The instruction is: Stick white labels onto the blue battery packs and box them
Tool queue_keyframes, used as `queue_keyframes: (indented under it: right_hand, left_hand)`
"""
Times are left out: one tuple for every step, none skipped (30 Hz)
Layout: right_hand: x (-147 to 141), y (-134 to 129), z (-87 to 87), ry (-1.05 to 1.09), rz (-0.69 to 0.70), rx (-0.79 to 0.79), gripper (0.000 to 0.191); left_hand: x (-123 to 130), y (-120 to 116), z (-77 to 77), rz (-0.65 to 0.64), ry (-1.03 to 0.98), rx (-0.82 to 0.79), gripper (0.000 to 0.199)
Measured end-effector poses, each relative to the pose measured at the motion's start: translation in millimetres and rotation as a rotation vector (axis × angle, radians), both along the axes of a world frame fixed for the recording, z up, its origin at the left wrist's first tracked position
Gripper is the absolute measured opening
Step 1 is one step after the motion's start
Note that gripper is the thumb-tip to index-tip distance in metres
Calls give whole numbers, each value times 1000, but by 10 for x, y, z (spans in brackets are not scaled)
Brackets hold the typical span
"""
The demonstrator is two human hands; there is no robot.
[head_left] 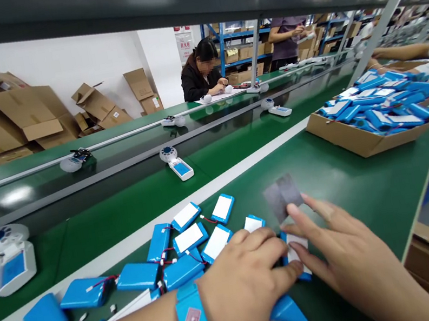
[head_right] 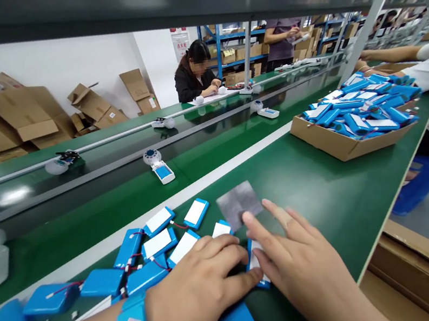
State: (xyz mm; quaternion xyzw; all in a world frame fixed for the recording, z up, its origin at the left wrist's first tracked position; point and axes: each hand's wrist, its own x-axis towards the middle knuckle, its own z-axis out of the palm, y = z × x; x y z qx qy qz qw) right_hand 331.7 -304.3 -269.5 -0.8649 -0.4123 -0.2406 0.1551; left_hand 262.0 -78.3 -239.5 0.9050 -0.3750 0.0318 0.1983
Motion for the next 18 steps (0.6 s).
queue_keyframes:
  right_hand:
    - [42, -8, 14, -107, -35, -42, 71]
    - [80, -13, 45, -162, -99, -50, 69]
    - [105, -12, 92, -182, -175, -28, 65]
    - [110, -5, 150, -181, -241, 32, 58]
    - [92, 11, 216, -141, -288, 113, 50]
    - [50, 38, 283, -53, -317, 211, 41]
    - [-13, 74, 344, 98, -335, 316, 37]
    - [-92, 121, 394, 306, -343, 403, 37]
    - [-179, 177, 429, 549, -338, 459, 39]
    - [-267, 240, 448, 793, -324, 478, 43]
    - [-350, 307, 450, 1007, -310, 467, 47]
    - [-423, 375, 439, 1164, -296, 449, 52]
    - [-485, 441, 418, 1272, -284, 425, 54]
    - [-535, 505, 392, 1340, -283, 406, 55]
    - [-573, 562, 368, 1383, -290, 395, 55]
    - [-603, 614, 348, 1410, -297, 388, 54]
    - [-627, 661, 336, 1428, -295, 385, 53]
    - [-646, 701, 330, 1439, -289, 383, 52]
  left_hand:
    - [8, -4, 1, -3, -1, -6, 73]
    - [15, -4, 16, -1, 2, -10, 72]
    - [19, 4, 49, 7, 3, -11, 70]
    - [20, 25, 101, 22, 3, -13, 68]
    - [15, 63, 171, 47, 7, -18, 67]
    - [2, 119, 254, 83, 14, -33, 66]
    - [-21, 194, 343, 130, 25, -59, 63]
    - [-55, 285, 429, 183, 37, -94, 59]
    - [-100, 385, 500, 233, 47, -131, 53]
    - [-156, 488, 548, 280, 50, -166, 45]
    - [-221, 588, 567, 314, 43, -195, 37]
    - [-292, 677, 556, 338, 29, -217, 32]
    - [-367, 753, 518, 351, 14, -229, 28]
    - [-440, 812, 457, 360, 0, -235, 25]
    - [-508, 854, 383, 365, -15, -238, 24]
    - [-567, 882, 306, 363, -30, -237, 24]
    - [-615, 898, 234, 352, -51, -232, 25]
    - [-651, 904, 175, 336, -75, -224, 25]
